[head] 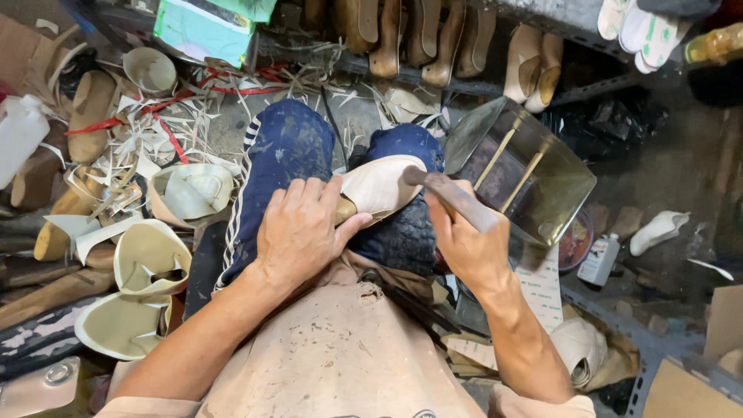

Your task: The person uses a hammer and a metal tool to shape and smooth the edges of a shoe upper held on their lap. They repeatedly tap the tool against the shoe's opening and occasionally inspect the work.

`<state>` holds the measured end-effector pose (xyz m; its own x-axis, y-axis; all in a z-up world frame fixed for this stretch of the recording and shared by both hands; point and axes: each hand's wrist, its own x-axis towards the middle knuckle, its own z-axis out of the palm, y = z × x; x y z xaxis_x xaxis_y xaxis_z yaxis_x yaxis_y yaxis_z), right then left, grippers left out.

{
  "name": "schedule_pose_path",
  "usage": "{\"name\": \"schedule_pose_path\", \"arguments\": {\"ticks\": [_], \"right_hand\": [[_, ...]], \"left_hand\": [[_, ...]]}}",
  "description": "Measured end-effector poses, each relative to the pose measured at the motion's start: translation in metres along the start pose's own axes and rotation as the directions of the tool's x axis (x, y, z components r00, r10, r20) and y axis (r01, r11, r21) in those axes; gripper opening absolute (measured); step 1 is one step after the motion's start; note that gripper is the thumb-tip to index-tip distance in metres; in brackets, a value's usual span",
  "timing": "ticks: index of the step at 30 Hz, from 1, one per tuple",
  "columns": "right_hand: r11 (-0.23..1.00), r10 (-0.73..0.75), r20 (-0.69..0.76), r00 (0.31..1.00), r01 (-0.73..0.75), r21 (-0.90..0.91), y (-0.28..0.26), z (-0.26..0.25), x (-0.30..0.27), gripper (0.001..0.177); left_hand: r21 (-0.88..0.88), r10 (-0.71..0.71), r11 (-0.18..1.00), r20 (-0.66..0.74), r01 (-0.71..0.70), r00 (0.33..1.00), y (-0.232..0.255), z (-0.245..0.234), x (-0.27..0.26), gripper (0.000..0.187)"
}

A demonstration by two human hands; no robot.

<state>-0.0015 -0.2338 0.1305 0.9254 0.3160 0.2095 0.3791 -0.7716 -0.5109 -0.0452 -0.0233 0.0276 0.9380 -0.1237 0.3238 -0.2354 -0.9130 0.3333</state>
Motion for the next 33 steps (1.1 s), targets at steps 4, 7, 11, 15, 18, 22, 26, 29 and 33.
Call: {"name": "schedule_pose_path", "arguments": {"ticks": [4,7,11,15,18,22,26,29,33], "right_hand": [[0.994,0.064,-0.181,0.981,-0.079,-0.074,0.033,0.013,-0.028,0.018],[0.999,-0.019,-0.068,0.997,0.021,0.026,0.026,0.021,-0.018,0.019],[0.999,0.039,-0.124,0.992,-0.037,0.018,0.027,0.008,-0.017,0.013],[0.984,0.030,0.033,0.999,-0.024,-0.176,0.056,0.026,-0.029,0.017],[0.994,0.094,-0.100,0.990,-0.100,-0.052,0.080,-0.008,0.010,0.021],[0.967,-0.107,-0.076,0.991,0.085,-0.241,0.119,-0.042,0.109,0.017],[0.938,0.208,0.024,0.978,-0.193,-0.289,0.239,-0.011,0.194,0.040],[0.905,0.196,-0.068,0.978,-0.208,-0.370,0.303,0.032,0.224,0.034],[0.908,0.264,-0.242,0.934,-0.325,-0.265,0.290,0.061,0.228,0.036]], "left_hand": [[0.006,-0.008,1.000,0.001,0.008,1.000,0.000,0.000,-0.001,0.064],[0.014,0.005,1.000,-0.015,-0.005,1.000,0.000,0.002,0.001,0.065],[-0.002,-0.007,1.000,0.005,0.007,1.000,0.001,0.003,0.003,0.066],[-0.059,0.034,0.998,0.010,-0.033,0.999,-0.002,-0.005,0.004,0.063],[-0.210,0.124,0.963,-0.208,-0.168,0.970,0.003,-0.030,0.009,0.054],[-0.489,0.272,0.789,-0.265,-0.372,0.925,0.024,-0.034,-0.036,0.034],[-0.643,-0.185,-0.062,0.759,0.764,0.624,0.029,0.046,-0.074,0.023],[-0.561,-0.259,-0.669,0.791,0.487,0.555,0.027,0.095,-0.093,0.048],[-0.627,-0.352,-0.741,0.667,0.239,0.657,0.012,0.100,-0.069,0.043]]}}
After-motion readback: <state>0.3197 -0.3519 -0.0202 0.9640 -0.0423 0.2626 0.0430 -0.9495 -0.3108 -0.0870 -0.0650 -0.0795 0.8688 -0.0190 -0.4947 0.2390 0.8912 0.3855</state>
